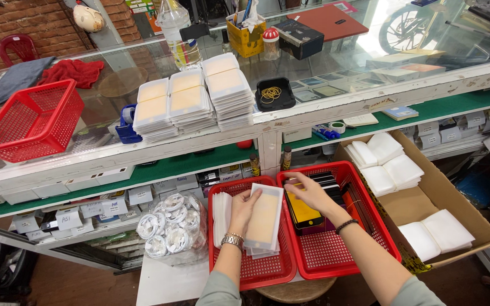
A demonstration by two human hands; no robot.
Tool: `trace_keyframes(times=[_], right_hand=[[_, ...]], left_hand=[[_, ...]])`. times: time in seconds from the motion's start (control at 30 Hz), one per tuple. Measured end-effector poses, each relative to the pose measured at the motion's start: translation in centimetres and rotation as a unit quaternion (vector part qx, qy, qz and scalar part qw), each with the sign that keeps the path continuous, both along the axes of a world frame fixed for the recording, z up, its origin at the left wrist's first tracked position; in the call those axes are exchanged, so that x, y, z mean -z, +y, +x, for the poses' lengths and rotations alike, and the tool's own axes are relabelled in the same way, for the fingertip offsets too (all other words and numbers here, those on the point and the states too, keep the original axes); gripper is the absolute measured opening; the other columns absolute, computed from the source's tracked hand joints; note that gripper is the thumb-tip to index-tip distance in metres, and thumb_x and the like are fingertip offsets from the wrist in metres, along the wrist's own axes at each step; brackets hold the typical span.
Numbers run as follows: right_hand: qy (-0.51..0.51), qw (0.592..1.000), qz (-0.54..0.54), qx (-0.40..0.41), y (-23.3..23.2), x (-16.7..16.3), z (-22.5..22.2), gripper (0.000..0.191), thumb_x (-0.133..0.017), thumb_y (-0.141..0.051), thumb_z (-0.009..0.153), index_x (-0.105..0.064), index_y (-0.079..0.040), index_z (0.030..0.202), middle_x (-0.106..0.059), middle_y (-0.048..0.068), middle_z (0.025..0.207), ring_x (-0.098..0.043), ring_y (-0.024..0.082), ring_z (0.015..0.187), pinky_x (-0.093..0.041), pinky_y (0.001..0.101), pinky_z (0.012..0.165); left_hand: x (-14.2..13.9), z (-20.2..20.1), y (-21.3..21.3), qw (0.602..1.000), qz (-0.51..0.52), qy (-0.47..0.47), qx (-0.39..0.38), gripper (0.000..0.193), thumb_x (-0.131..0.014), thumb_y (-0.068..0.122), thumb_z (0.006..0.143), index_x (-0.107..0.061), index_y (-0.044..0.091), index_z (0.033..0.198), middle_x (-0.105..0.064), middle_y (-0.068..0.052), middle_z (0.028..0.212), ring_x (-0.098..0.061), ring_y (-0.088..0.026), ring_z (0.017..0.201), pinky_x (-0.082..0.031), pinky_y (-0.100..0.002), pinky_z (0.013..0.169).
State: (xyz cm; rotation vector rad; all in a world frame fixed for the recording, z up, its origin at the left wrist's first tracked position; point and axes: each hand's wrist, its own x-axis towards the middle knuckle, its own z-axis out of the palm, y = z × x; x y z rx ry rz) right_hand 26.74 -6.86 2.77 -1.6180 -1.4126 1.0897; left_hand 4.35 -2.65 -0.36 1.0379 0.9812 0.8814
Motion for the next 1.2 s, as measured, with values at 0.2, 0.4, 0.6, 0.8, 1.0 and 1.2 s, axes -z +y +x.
trace_keyframes(times=[0.2, 0.4, 0.6, 0.8, 1.0, 1.2], right_hand=[[-0.397, 0.906, -0.124, 0.073, -1.6, 1.6, 0.4, 0.099, -0.08, -0.065, 0.076, -0.04, -0.008, 0.147, -0.053, 0.022, 0.136, -0.057, 0.037, 0.125, -0.055, 0.046, 0.097], [-0.355, 0.919, -0.136, 0.103, -2.0, 1.7, 0.0, 0.097, -0.086, -0.059, 0.072, -0.044, -0.008, 0.143, -0.056, 0.021, 0.133, -0.061, 0.036, 0.121, -0.056, 0.0432, 0.097], [-0.289, 0.939, -0.154, 0.102, -1.2, 1.7, 2.0, 0.083, -0.089, -0.049, 0.069, -0.057, -0.004, 0.131, -0.073, 0.018, 0.115, -0.073, 0.03, 0.105, -0.058, 0.0387, 0.093], [-0.096, 0.971, -0.157, 0.152, -0.9, 0.7, 4.2, 0.049, -0.078, -0.019, 0.082, -0.064, 0.0, 0.125, -0.078, 0.018, 0.108, -0.079, 0.029, 0.094, -0.065, 0.0388, 0.078], [0.245, 0.964, -0.095, 0.043, 0.5, -1.3, 2.0, 0.043, -0.064, -0.018, 0.093, -0.056, -0.003, 0.132, -0.074, 0.008, 0.122, -0.073, 0.019, 0.108, -0.062, 0.0357, 0.09], [0.142, 0.99, -0.023, -0.008, 0.5, -2.5, -0.4, 0.035, -0.064, -0.015, 0.099, -0.056, 0.0, 0.129, -0.076, 0.01, 0.122, -0.073, 0.018, 0.112, -0.06, 0.0341, 0.095]], left_hand=[[-0.2, -1.6, -0.7, 0.811, 0.293, 0.503, -0.064, 0.051, -0.078, 0.029, 0.087, -0.062, 0.007, 0.13, -0.065, -0.018, 0.127, -0.057, -0.033, 0.12, -0.046, -0.052, 0.101], [-0.5, -5.3, -0.8, 0.647, 0.288, 0.706, -0.031, 0.051, -0.073, 0.013, 0.081, -0.056, 0.007, 0.129, -0.059, -0.016, 0.129, -0.056, -0.032, 0.121, -0.053, -0.042, 0.093], [0.1, -6.2, 0.5, 0.727, 0.292, 0.612, -0.107, 0.024, -0.064, 0.001, 0.093, -0.062, 0.006, 0.116, -0.068, -0.017, 0.116, -0.07, -0.035, 0.1, -0.058, -0.043, 0.08], [-0.9, -5.2, 1.6, 0.978, 0.041, 0.142, -0.148, 0.032, -0.072, 0.009, 0.092, -0.062, -0.007, 0.117, -0.074, -0.024, 0.108, -0.072, -0.029, 0.091, -0.056, -0.036, 0.077], [-1.1, -1.2, 1.1, 0.992, -0.013, -0.092, -0.082, 0.051, -0.069, 0.007, 0.084, -0.054, 0.001, 0.132, -0.077, -0.014, 0.11, -0.076, -0.018, 0.093, -0.063, -0.03, 0.078], [-1.7, -0.1, 0.5, 0.996, 0.001, -0.056, -0.07, 0.029, -0.075, 0.018, 0.091, -0.075, -0.005, 0.11, -0.079, -0.01, 0.1, -0.073, -0.013, 0.082, -0.057, -0.026, 0.07]])
